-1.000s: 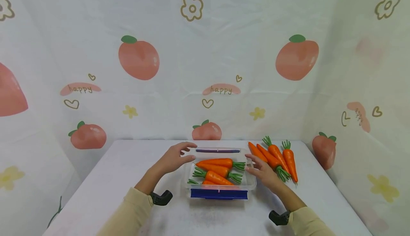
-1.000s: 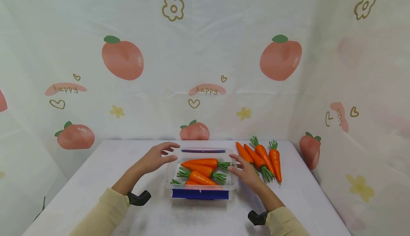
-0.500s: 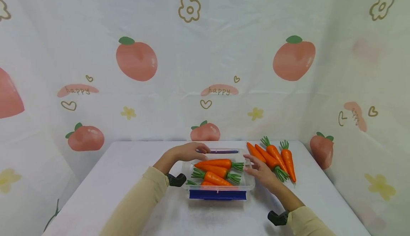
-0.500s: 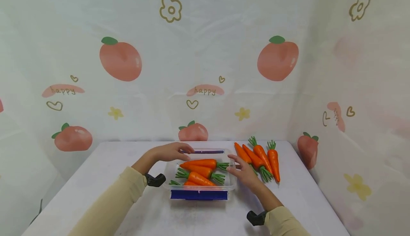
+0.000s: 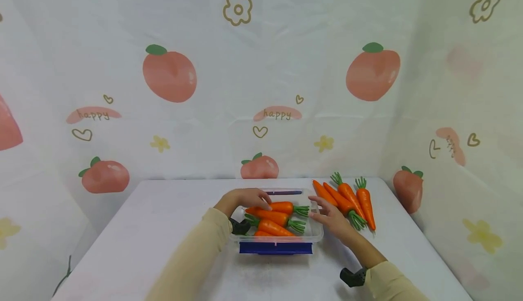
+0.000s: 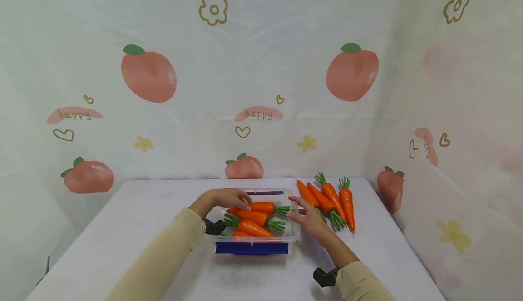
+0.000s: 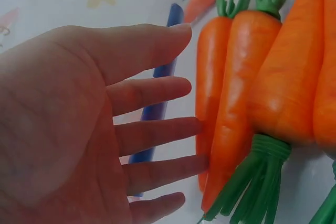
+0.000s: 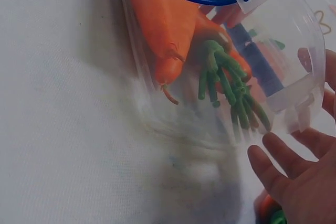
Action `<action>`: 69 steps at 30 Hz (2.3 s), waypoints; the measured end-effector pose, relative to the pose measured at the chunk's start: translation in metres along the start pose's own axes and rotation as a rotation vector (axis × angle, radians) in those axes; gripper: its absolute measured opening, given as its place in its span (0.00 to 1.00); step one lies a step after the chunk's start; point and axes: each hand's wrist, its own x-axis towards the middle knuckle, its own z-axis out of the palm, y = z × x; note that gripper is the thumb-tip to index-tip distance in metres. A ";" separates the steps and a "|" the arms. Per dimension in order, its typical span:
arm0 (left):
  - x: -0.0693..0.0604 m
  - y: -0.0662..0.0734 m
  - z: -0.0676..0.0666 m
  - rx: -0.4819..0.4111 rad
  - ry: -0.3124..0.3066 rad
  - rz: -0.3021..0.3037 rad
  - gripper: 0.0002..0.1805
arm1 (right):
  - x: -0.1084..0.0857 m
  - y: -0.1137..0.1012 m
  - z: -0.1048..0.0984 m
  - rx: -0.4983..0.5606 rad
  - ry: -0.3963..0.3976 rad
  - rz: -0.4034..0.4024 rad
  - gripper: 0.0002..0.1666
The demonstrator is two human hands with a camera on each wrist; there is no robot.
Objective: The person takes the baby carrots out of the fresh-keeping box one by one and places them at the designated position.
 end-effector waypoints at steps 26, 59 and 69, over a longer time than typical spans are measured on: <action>0.010 -0.002 0.012 0.086 0.010 -0.118 0.20 | 0.002 0.000 0.002 0.018 0.010 -0.009 0.34; -0.018 0.020 0.022 0.367 0.230 0.027 0.21 | -0.001 0.003 -0.002 -0.029 0.005 -0.001 0.35; -0.050 0.011 0.003 0.284 0.332 0.135 0.20 | 0.001 0.003 0.000 -0.016 0.001 -0.003 0.35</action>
